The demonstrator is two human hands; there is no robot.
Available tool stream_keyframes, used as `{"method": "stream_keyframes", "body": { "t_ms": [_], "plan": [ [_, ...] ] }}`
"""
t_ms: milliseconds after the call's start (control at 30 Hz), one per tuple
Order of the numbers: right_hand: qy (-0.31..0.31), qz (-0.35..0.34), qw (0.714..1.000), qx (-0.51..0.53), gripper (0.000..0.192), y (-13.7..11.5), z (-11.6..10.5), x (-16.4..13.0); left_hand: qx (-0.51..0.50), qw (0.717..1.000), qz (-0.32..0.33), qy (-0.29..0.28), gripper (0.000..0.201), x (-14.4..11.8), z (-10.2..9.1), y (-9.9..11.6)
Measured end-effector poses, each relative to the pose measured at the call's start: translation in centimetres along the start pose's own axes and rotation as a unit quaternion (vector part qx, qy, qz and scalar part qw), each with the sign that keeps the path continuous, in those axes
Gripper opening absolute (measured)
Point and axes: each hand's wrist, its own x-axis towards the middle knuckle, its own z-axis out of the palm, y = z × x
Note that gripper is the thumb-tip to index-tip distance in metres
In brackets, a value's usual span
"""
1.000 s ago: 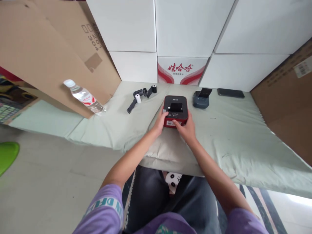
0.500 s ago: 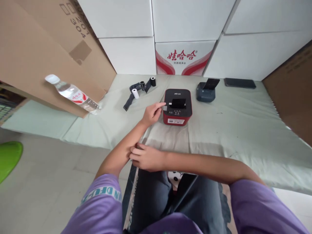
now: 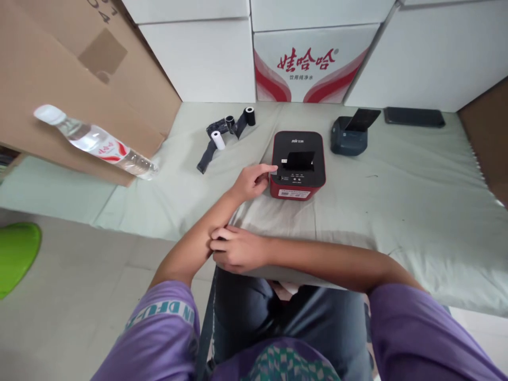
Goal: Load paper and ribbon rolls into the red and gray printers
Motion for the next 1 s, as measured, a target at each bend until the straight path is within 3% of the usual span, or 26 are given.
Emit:
{"method": "stream_keyframes", "body": {
  "t_ms": [133, 333, 433, 667, 800, 867, 933, 1000],
  "plan": [
    [-0.002, 0.008, 1.0, 0.008, 0.033, 0.1, 0.0, 0.1, 0.013, 1.0, 0.023, -0.002, 0.033, 0.0, 0.2, -0.4],
    [-0.003, 0.016, 1.0, 0.015, 0.031, 0.1, -0.1, 0.2, 0.006, 0.997, -0.077, -0.029, 0.036, 0.0, 0.2, -0.4],
    [-0.005, 0.017, 1.0, 0.018, 0.031, 0.1, -0.1, 0.2, 0.006, 0.995, -0.096, -0.02, 0.042, 0.0, 0.3, -0.1],
    [-0.007, 0.01, 1.0, 0.008, 0.033, 0.1, -0.6, 0.1, -0.028, 0.998, -0.042, 0.024, 0.044, -0.1, 0.6, 0.7],
    [-0.024, -0.08, 0.997, 0.0, 0.037, -0.3, -0.8, 0.2, 0.047, 0.998, -0.029, 0.031, 0.069, 0.1, 0.6, 1.5],
    [-0.043, -0.13, 0.991, 0.002, 0.034, -0.6, -0.5, 0.3, 0.086, 0.995, -0.053, 0.0, 0.09, 0.4, 0.7, 1.7],
    [-0.057, -0.142, 0.988, 0.005, 0.031, -0.8, -0.1, 0.5, 0.094, 0.991, -0.08, -0.046, 0.106, 0.7, 0.7, 1.7],
    [-0.059, -0.126, 0.99, 0.009, 0.029, -0.8, 0.1, 0.6, 0.07, 0.991, -0.087, -0.077, 0.107, 1.1, 0.5, 1.6]
  ]
}}
